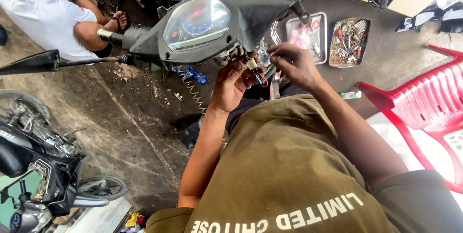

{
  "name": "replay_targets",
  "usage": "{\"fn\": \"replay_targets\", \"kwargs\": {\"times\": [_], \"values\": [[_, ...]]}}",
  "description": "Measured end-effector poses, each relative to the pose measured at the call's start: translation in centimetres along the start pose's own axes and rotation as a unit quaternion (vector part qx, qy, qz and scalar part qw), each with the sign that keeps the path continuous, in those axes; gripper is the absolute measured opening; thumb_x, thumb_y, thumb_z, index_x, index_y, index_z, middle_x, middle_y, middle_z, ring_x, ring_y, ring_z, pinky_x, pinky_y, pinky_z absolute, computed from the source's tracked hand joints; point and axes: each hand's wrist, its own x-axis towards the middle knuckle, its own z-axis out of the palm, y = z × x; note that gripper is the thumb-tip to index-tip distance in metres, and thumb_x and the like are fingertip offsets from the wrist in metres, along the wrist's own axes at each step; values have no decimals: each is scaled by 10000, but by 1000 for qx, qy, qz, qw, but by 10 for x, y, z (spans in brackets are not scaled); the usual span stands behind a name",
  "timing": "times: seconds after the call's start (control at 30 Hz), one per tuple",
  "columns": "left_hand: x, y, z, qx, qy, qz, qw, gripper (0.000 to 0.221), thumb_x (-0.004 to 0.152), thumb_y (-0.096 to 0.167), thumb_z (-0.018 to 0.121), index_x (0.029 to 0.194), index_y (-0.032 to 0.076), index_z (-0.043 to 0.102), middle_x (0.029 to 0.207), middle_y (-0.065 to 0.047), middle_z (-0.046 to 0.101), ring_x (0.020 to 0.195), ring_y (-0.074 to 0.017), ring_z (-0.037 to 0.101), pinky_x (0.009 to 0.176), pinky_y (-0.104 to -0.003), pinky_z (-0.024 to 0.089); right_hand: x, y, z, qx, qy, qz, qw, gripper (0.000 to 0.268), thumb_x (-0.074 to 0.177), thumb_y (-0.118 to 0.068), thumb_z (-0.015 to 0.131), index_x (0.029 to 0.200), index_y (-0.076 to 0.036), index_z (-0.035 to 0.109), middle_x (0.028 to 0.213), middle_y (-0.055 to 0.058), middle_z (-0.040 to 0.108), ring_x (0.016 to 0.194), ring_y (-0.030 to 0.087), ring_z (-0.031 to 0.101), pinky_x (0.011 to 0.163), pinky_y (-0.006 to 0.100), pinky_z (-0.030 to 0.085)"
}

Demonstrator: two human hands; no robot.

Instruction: Repairing motorcycle wiring by connecting wires and insulating them with electrical tape.

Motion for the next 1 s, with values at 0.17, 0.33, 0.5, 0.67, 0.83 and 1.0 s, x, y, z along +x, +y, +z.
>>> {"fn": "replay_targets", "kwargs": {"times": [0.17,0.33,0.5,0.67,0.83,1.0], "values": [[1,-15,-28,63,12,4,998,311,884,21,517,1190,-30,490,1204,-213,507,1036,-344,551,851,-439,512,-26,0,8,6,-28,-78,997,163,806,-143,623,942,-56,651,894,154,626,811,256,615,688,357,469],[0,-13,-32,124,38,2,991,363,823,-42,577,1176,-54,495,1109,-183,568,900,-205,606,760,-324,553,-28,1,14,38,-54,-139,988,117,803,-85,631,885,-2,644,840,163,611,798,293,614,679,366,473],[-1,-12,-34,146,65,12,987,359,774,-82,624,1118,-46,533,1065,-180,590,816,-145,599,693,-266,529,-26,0,21,63,-53,-131,988,46,796,-43,627,816,-3,639,760,135,580,677,212,583,548,291,445],[-2,-8,-34,108,67,-37,991,333,803,-74,582,1129,-39,525,1015,-177,588,862,-185,573,724,-285,490,-27,7,28,98,-29,-112,988,55,812,-57,616,789,-8,625,734,111,562,672,172,561,551,273,428],[-3,-8,-41,61,69,-79,993,357,793,-61,577,1146,-37,527,1084,-233,576,943,-276,585,792,-333,499,-29,0,29,107,-20,-105,988,63,826,-61,602,788,-15,621,719,114,550,673,203,561,602,290,421],[0,-2,-34,64,55,-93,992,373,810,-39,557,1178,-59,499,991,-238,598,912,-258,581,803,-322,491,-28,-4,28,91,-23,-111,989,52,815,-44,603,776,-10,604,723,127,553,683,237,570,614,325,424]]}}
